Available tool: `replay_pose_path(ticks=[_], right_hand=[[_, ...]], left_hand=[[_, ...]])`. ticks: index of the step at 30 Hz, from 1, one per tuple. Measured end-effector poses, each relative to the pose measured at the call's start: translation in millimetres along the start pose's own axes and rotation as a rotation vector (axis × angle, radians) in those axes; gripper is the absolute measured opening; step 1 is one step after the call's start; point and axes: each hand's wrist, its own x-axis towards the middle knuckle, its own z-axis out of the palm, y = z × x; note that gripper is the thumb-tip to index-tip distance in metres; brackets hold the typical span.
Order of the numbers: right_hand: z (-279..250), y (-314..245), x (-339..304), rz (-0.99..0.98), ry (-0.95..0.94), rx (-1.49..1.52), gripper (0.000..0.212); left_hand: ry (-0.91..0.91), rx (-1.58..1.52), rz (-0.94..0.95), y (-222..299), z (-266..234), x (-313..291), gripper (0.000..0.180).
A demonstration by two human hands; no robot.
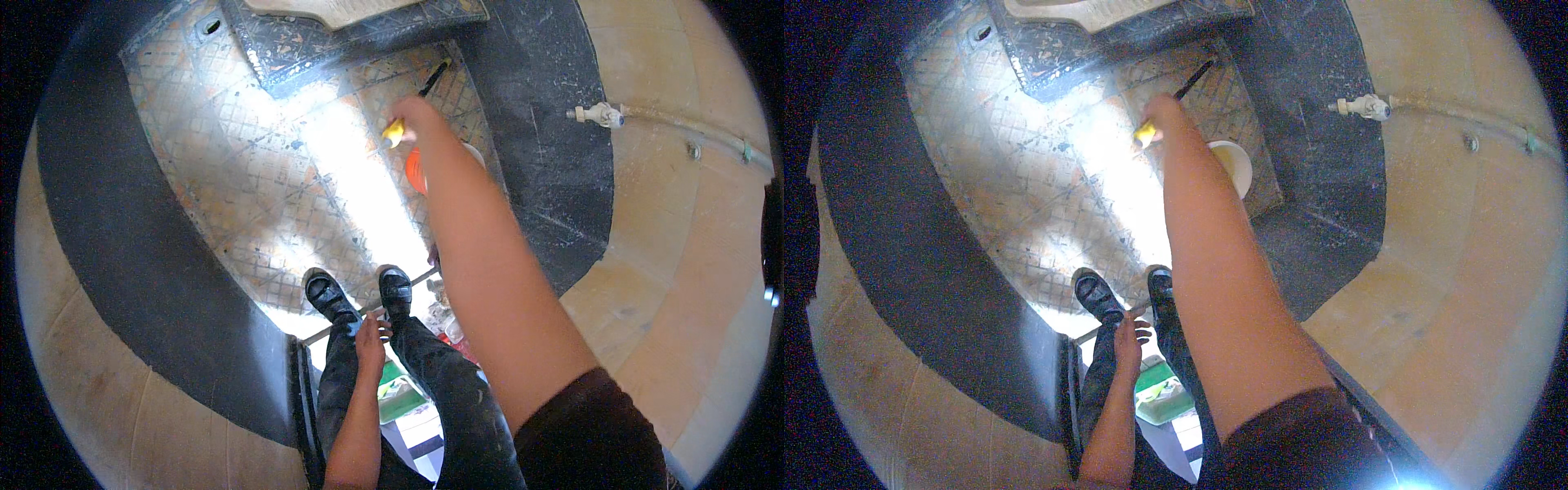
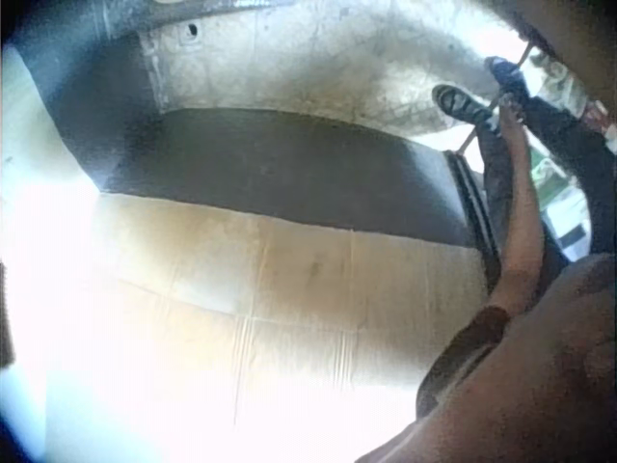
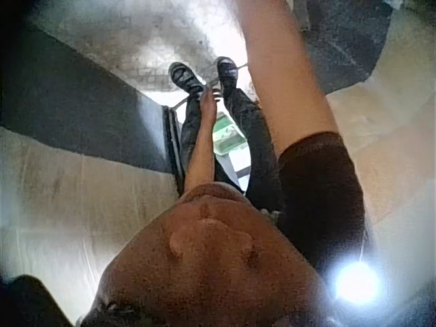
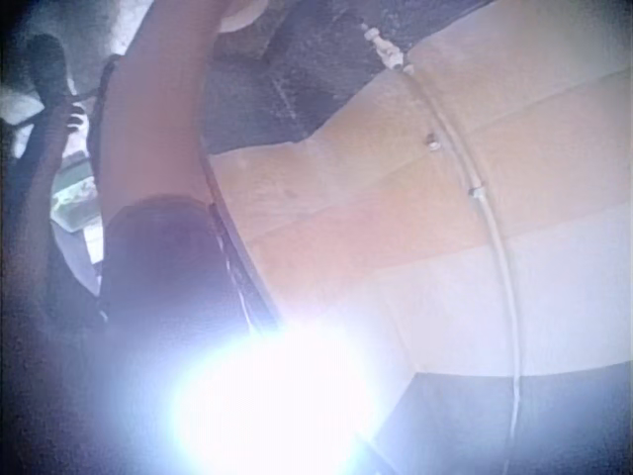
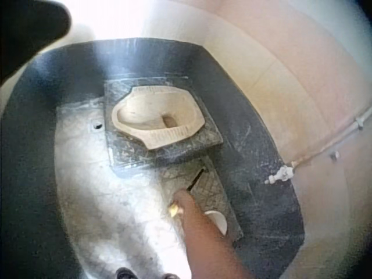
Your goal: The person applies a liquid from an orange bucket to the floor tiles using a paint roller and a scraper. They spread the liquid across the floor surface and into the grout lines, then use the scraper to distribute the material toward the edges near a squat toilet.
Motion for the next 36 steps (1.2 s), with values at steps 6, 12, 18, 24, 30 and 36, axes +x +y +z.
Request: replay_pose_path(ticks=[6, 12, 18, 24, 30, 36], right_hand=[[61, -26, 7, 0.018, 0.155, -0.147, 0.009], [22, -86, -22, 0.371, 0.253, 0.62, 0.014], [55, -90, -32, 0.396, 0.302, 0.565, 0.012], [3, 17, -3, 0.117, 0.123, 0.0, 0.011], [-82, 84, -1, 0.267, 0.22, -0.044, 0.008], [24, 92, -157, -0.003, 0.54, -0.533, 0.038]], left_hand=[[0.051, -0.038, -0.061, -12, -25, 10, 0.059], [-0.01, -0.139, -0.055, 10, -13, 2, 0.063], [0.02, -0.197, -0.114, 7, -22, -3, 0.066], [-0.021, -0.283, -0.157, 2, -19, -1, 0.068], [-0.054, -0.312, -0.203, -10, -16, -2, 0.069], [0.022, -0.338, -0.216, -1, -20, -7, 0.065]])
